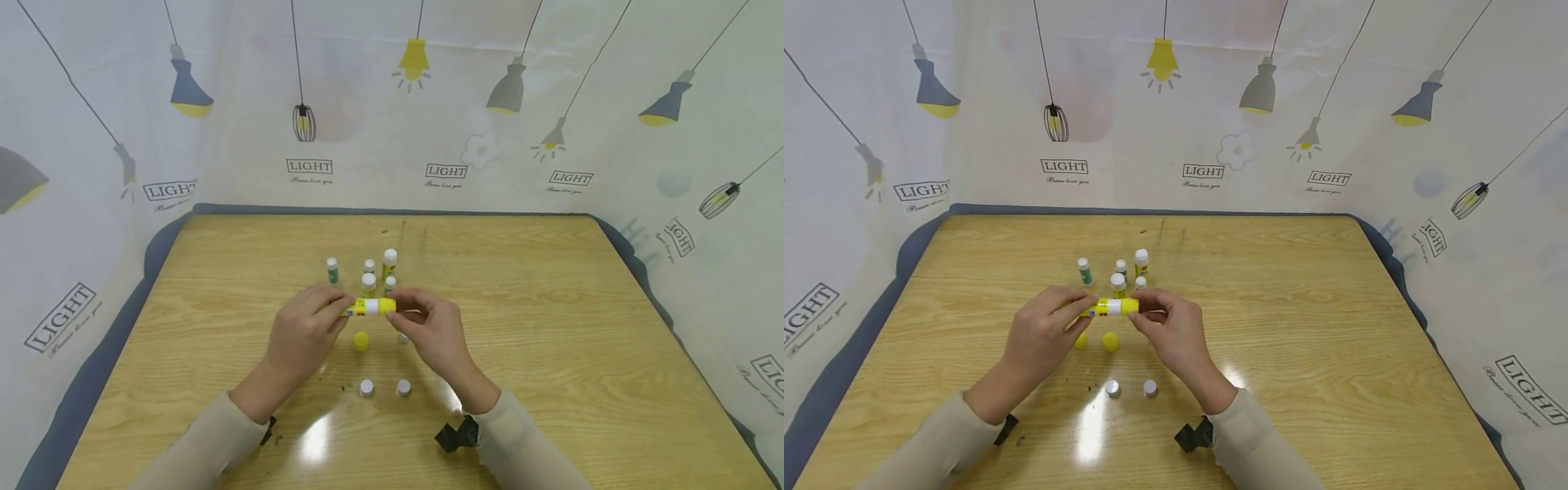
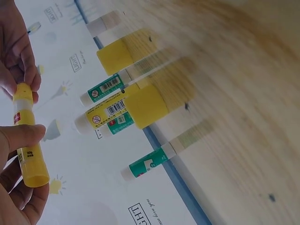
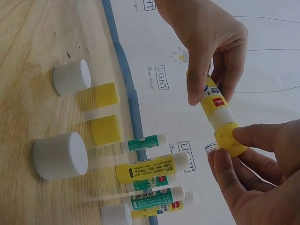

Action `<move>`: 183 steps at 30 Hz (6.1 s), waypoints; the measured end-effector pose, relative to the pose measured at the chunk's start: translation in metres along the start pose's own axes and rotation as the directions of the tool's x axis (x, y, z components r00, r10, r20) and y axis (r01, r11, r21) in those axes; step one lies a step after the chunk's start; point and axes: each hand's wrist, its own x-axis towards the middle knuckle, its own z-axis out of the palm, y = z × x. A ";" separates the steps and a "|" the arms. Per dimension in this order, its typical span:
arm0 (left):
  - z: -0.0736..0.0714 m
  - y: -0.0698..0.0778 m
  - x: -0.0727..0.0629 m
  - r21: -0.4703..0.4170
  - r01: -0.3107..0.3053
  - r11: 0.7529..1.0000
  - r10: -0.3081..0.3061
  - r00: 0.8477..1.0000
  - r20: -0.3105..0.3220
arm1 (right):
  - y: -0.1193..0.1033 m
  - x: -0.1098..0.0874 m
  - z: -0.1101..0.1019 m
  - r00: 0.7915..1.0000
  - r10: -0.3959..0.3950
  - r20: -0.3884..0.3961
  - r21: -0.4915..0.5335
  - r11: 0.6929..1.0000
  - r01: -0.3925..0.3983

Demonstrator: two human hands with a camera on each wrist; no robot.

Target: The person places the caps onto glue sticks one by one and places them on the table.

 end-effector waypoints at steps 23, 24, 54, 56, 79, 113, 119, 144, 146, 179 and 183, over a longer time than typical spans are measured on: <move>-0.001 0.006 0.002 -0.021 -0.002 1.000 0.002 1.000 -0.003 | -0.003 -0.002 -0.001 1.000 -0.018 0.017 0.003 1.000 0.018; -0.001 0.006 0.002 -0.021 0.000 1.000 0.000 1.000 0.000 | -0.003 -0.002 -0.001 1.000 -0.017 0.018 0.003 1.000 0.017; -0.006 0.012 0.010 -0.026 0.019 0.999 -0.019 1.000 -0.007 | -0.005 0.000 -0.003 0.998 -0.070 0.011 -0.007 0.998 0.070; -0.005 0.012 0.009 -0.028 0.020 0.999 -0.020 1.000 -0.011 | -0.005 0.000 -0.003 0.997 -0.074 0.013 0.000 0.997 0.074; -0.005 0.015 0.011 -0.026 0.020 0.999 -0.019 1.000 0.014 | -0.006 -0.001 -0.003 0.999 -0.047 0.005 -0.010 0.999 0.047; -0.005 0.014 0.015 0.021 -0.081 0.996 0.081 0.997 0.016 | -0.009 0.000 -0.001 0.998 -0.041 -0.050 -0.120 0.992 0.035; -0.004 0.013 0.014 0.021 -0.086 0.996 0.086 0.996 0.005 | -0.009 0.002 0.002 0.997 -0.061 -0.042 -0.129 0.990 0.055; -0.003 0.003 0.020 0.026 -0.124 0.992 0.124 0.992 0.031 | -0.008 0.003 0.002 0.999 -0.029 -0.033 -0.032 0.999 0.028; -0.002 0.003 0.021 0.020 -0.128 0.992 0.127 0.991 0.041 | -0.007 0.004 0.002 0.999 -0.022 -0.028 -0.018 1.000 0.022; 0.005 -0.009 0.016 -0.017 0.053 0.998 -0.050 0.991 0.122 | -0.016 0.009 -0.054 0.988 -0.073 -0.138 -0.121 0.991 0.056; 0.010 -0.012 0.014 -0.023 0.143 0.989 -0.137 0.976 0.168 | -0.018 0.014 -0.069 0.980 -0.118 -0.159 -0.185 0.979 0.088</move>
